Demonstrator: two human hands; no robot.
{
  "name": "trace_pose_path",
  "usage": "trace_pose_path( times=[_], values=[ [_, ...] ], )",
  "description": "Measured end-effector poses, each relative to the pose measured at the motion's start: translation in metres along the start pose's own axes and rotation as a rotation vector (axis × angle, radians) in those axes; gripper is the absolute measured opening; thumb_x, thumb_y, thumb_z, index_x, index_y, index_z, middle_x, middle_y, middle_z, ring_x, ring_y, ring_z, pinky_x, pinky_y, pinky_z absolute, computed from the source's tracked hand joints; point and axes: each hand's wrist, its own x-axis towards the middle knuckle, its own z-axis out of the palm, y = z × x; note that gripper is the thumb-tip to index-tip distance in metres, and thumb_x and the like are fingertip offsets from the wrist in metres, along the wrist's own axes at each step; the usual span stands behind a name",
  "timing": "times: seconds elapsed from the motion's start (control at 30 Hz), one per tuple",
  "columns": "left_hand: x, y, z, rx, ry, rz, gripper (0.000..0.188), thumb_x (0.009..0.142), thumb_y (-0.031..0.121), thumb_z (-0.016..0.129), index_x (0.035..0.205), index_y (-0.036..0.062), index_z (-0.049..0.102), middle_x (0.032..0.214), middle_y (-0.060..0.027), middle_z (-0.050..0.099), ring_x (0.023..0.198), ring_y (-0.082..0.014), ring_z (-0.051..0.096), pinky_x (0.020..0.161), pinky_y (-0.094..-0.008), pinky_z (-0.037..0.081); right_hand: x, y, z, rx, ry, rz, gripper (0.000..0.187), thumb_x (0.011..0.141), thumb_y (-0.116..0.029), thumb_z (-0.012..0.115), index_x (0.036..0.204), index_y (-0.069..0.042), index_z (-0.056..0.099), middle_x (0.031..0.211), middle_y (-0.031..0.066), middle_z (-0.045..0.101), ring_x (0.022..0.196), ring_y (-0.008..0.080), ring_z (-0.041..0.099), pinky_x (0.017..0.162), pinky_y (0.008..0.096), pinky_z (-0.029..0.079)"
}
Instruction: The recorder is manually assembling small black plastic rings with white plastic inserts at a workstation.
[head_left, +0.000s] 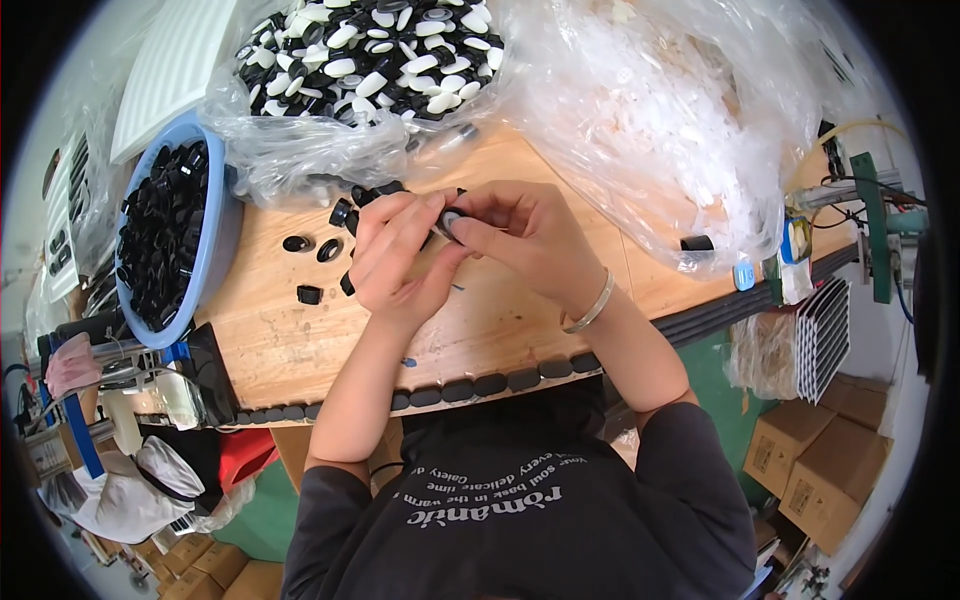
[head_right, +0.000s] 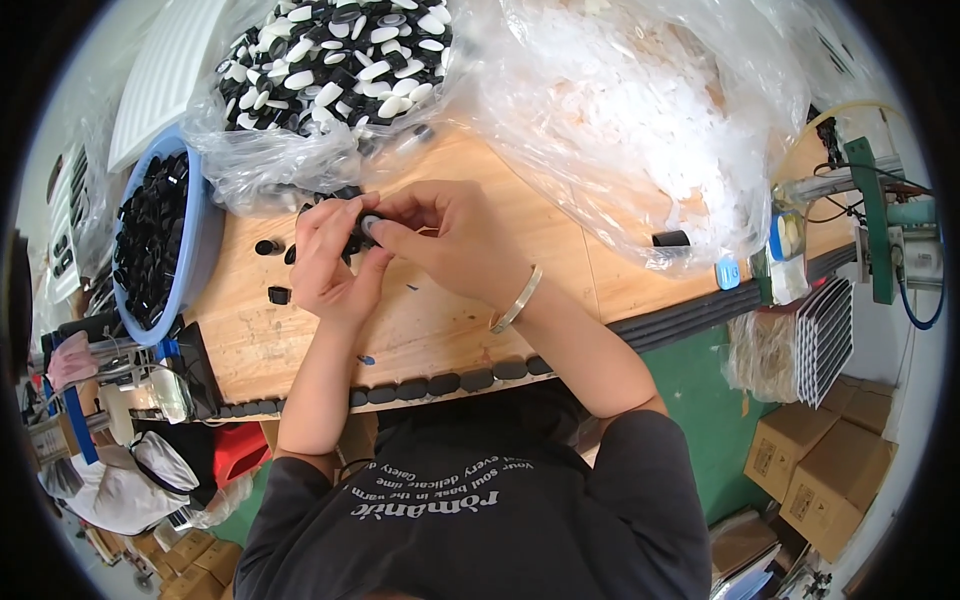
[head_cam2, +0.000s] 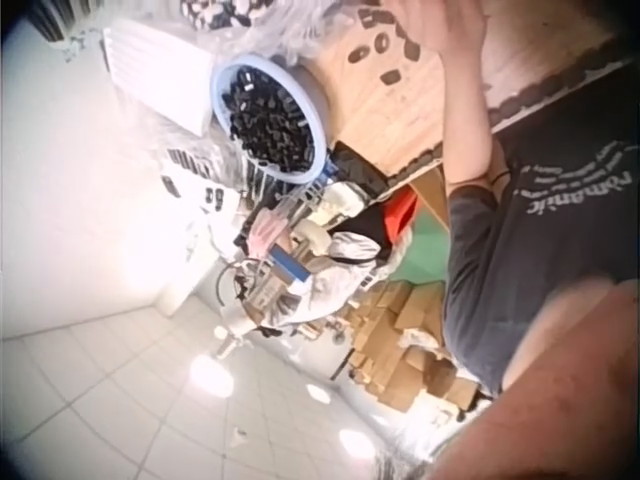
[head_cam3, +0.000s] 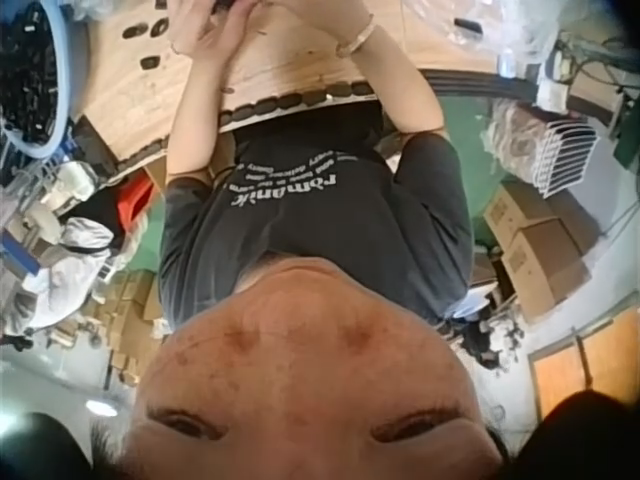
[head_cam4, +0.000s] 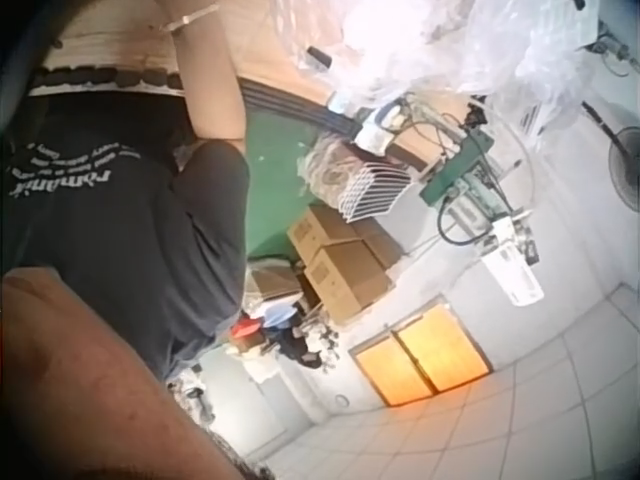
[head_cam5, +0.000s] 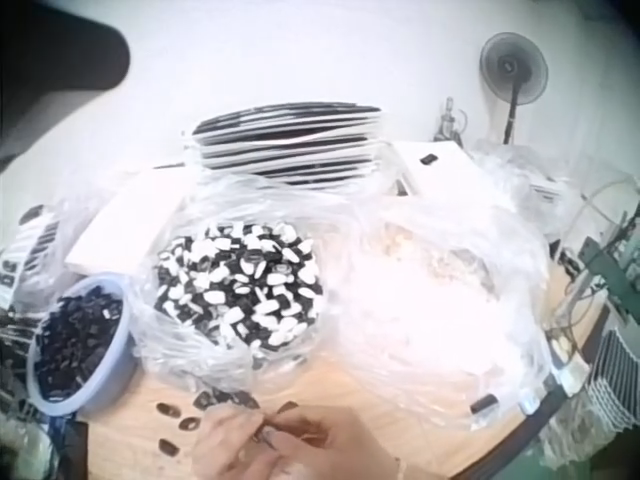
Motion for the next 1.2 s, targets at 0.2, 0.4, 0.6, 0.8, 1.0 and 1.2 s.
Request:
trace_pose_path(
  times=[0.2,0.4,0.6,0.8,1.0,1.2],
  values=[
    [-0.004,-0.004,0.003,-0.014,0.007,0.001,0.043,0.061,-0.002,0.077,0.103,-0.0063,0.064,0.089,-0.0145,0.069,0.081,-0.0257,0.058,0.073,-0.0329,0.048,0.001,0.003,0.002,0.034,-0.012,0.022,0.021,0.086,-0.002,0.062,0.106,0.004,0.061,0.096,0.0062,0.065,0.086,0.0099,0.062,0.078,0.0236,0.052],
    [-0.002,-0.001,0.003,0.032,-0.023,0.029,0.044,0.061,-0.006,0.075,0.103,-0.006,0.064,0.089,-0.0154,0.069,0.081,-0.026,0.058,0.073,-0.0328,0.048,0.008,0.007,-0.003,0.045,-0.041,0.052,0.019,0.086,-0.001,0.061,0.105,0.004,0.061,0.098,0.0066,0.065,0.089,0.01,0.062,0.081,0.024,0.051],
    [-0.008,0.0,0.006,0.03,0.001,-0.024,0.046,0.061,-0.005,0.076,0.105,-0.0048,0.064,0.091,-0.0142,0.069,0.084,-0.0265,0.059,0.074,-0.0339,0.049,0.012,0.016,-0.007,0.074,-0.072,0.016,0.018,0.086,-0.003,0.062,0.104,0.003,0.061,0.098,0.0063,0.065,0.088,0.0104,0.063,0.081,0.0235,0.051],
    [-0.007,-0.001,0.005,0.096,-0.051,-0.084,0.042,0.063,-0.002,0.077,0.103,-0.0026,0.064,0.092,-0.011,0.067,0.088,-0.0281,0.059,0.08,-0.036,0.048,0.008,0.014,-0.028,-0.038,-0.015,0.032,0.015,0.087,-0.012,0.065,0.099,-0.002,0.065,0.088,0.001,0.066,0.081,0.0056,0.06,0.072,0.0193,0.048],
    [-0.005,-0.008,-0.004,0.0,0.065,-0.25,0.041,0.066,0.0,0.077,0.104,-0.0048,0.062,0.094,-0.0118,0.066,0.093,-0.0258,0.057,0.083,-0.0344,0.047,0.026,-0.019,-0.144,-0.621,0.588,-0.298,0.011,0.084,-0.008,0.064,0.092,0.0,0.067,0.08,0.0023,0.067,0.071,0.0082,0.061,0.064,0.022,0.049],
    [-0.005,-0.007,0.0,-0.006,0.015,-0.219,0.041,0.063,0.0,0.078,0.102,-0.0019,0.065,0.093,-0.0105,0.066,0.091,-0.0262,0.057,0.081,-0.0339,0.046,0.072,-0.012,-0.211,-1.492,0.486,-0.367,0.014,0.075,-0.002,0.061,0.085,-0.008,0.07,0.089,0.0099,0.066,0.074,0.0242,0.064,0.068,0.0324,0.051]
  ],
)
